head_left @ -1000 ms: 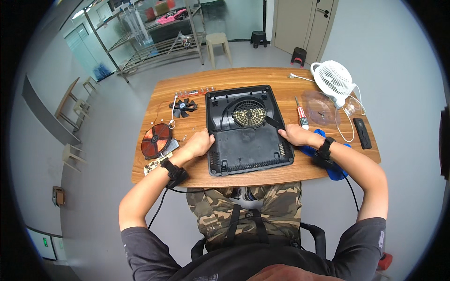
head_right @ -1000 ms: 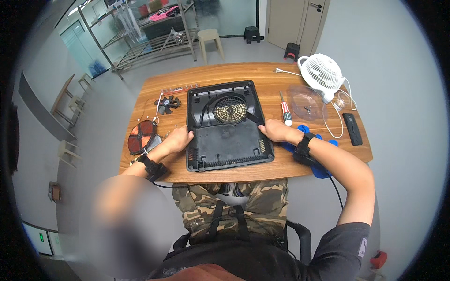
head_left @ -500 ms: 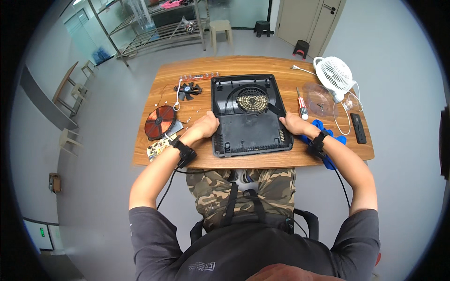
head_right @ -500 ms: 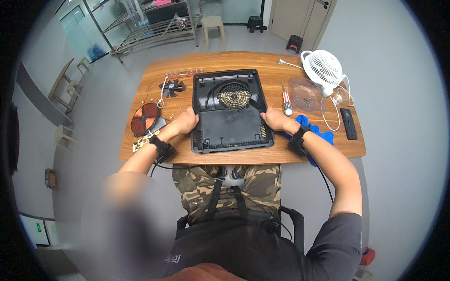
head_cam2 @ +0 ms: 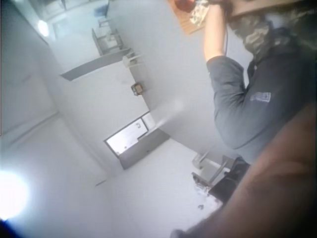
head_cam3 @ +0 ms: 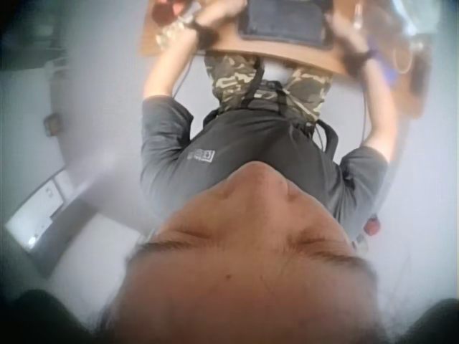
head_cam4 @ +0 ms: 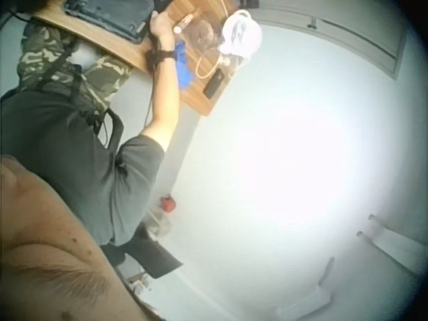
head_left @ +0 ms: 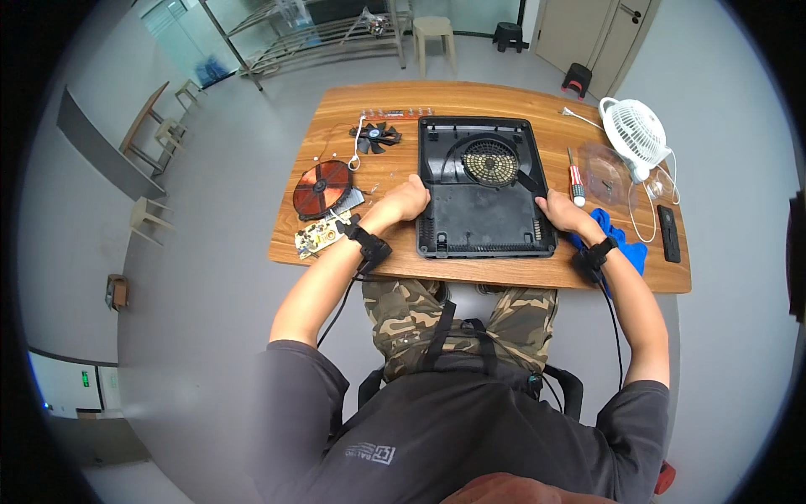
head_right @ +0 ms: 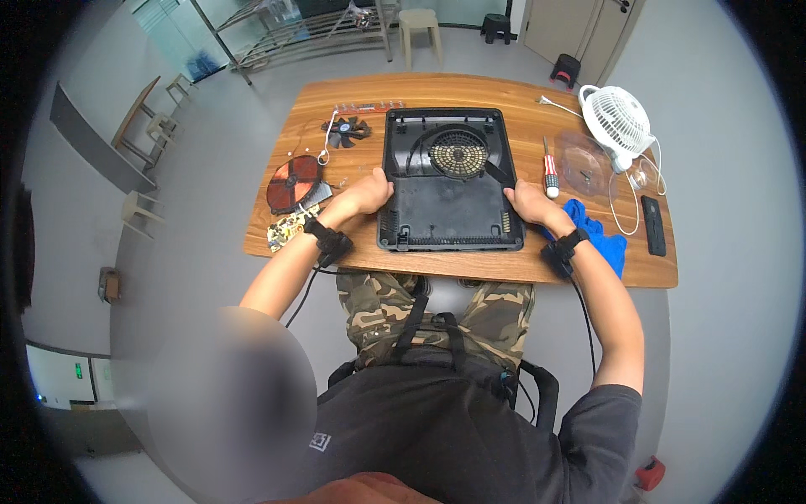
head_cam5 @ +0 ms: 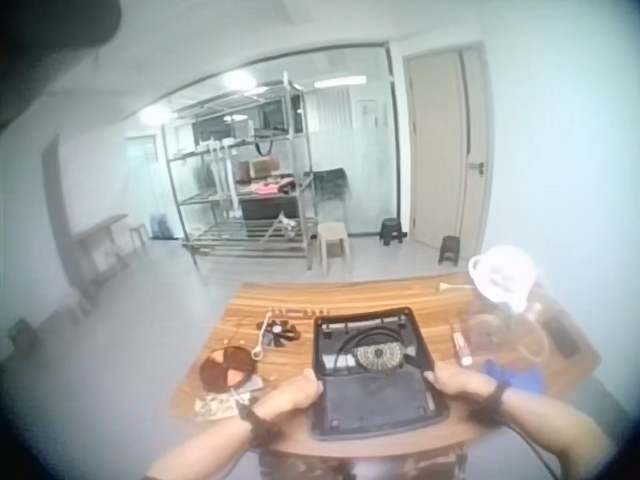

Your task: The person wipes the interior and exterior of a black plastic device housing with a blue cloth, then places a copper-colored fan and a circuit board inside. They use a screwdriver to fasten the components into the housing.

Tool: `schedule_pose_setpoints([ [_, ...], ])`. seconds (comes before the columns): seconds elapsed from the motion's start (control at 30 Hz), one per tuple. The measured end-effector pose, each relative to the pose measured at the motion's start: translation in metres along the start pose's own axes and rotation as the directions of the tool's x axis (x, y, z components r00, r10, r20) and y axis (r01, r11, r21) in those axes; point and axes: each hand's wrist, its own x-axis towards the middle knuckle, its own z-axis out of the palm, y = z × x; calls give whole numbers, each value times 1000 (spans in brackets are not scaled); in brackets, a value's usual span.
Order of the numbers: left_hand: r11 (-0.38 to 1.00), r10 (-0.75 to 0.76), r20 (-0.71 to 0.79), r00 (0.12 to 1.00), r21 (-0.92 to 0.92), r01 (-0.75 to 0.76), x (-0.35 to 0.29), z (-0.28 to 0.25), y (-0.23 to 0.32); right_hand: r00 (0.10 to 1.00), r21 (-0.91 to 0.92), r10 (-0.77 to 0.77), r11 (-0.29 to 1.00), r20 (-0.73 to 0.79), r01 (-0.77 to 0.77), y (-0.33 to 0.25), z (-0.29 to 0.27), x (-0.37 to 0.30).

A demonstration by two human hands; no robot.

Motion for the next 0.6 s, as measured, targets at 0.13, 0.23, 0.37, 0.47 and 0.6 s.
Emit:
schedule_pose_setpoints([
  [0.13,997,76,-18,997,-1,-76,3,0,-5,1000,6,32,999,-2,-32,-4,-6,-7],
  [0.23,996,73,-32,997,46,-72,2,-2,-2,999,51,14,999,31,-15,-5,-11,-8],
  [0.37,993,114,-26,993,39,-113,3,-1,-9,999,80,1,997,37,-4,-9,-12,-9],
  [0.47,991,126,-36,991,46,-124,-1,-3,-5,1000,104,-7,995,0,7,0,-5,-7],
  [0.6,992,73,-32,997,109,-69,-5,-7,2,999,115,-5,993,-37,9,0,0,-5],
])
